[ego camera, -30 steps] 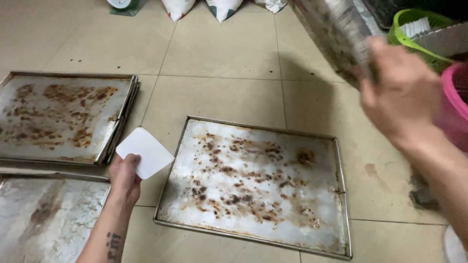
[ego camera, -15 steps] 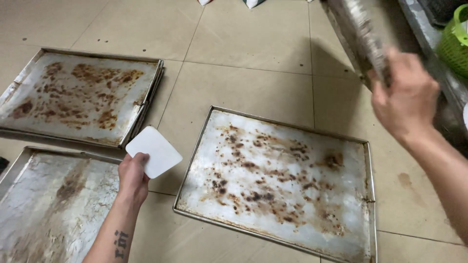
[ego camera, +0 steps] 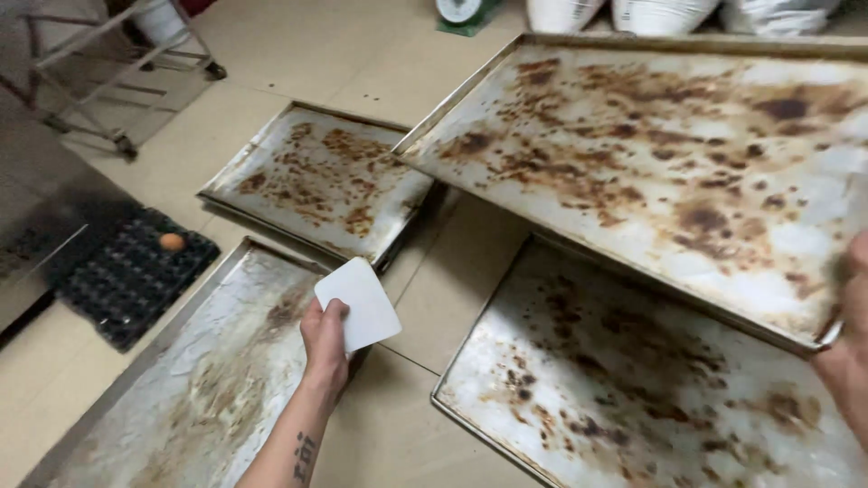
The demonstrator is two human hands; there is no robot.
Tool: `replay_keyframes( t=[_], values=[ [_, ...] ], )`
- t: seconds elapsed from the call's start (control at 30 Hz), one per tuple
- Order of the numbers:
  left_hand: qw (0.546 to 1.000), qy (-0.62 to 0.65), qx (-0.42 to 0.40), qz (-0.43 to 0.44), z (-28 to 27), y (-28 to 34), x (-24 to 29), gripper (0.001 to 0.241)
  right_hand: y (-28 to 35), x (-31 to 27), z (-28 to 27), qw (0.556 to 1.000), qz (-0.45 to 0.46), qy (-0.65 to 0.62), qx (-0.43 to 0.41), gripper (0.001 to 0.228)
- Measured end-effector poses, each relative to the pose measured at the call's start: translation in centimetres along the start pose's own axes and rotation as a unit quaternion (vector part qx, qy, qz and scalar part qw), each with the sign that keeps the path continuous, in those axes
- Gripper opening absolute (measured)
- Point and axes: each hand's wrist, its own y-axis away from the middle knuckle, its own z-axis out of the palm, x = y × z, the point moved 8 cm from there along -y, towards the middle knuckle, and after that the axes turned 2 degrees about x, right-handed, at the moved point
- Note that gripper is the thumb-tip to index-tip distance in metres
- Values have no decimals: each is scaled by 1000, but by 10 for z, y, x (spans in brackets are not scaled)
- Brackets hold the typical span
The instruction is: Use a plastic scraper to remove burnt-on residue from several metal baking trays.
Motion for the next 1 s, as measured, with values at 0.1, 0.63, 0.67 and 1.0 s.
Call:
replay_keyframes(
  t=[0.1, 0.63, 0.67, 1.0],
  values=[
    [997, 38, 8, 74, -54, -4, 33, 37, 56, 39, 123, 991, 76, -99, -56, 61],
    [976, 20, 216, 7, -274, 8, 16, 40, 145, 170, 490, 983, 157, -33, -94, 51],
    [979, -1, 205, -12, -268, 15, 20, 43, 131, 177, 517, 985, 137, -11, -106, 76],
    [993, -11, 107, -52, -182, 6, 6, 50, 189, -32, 507, 890, 203, -45, -405, 66]
  ],
)
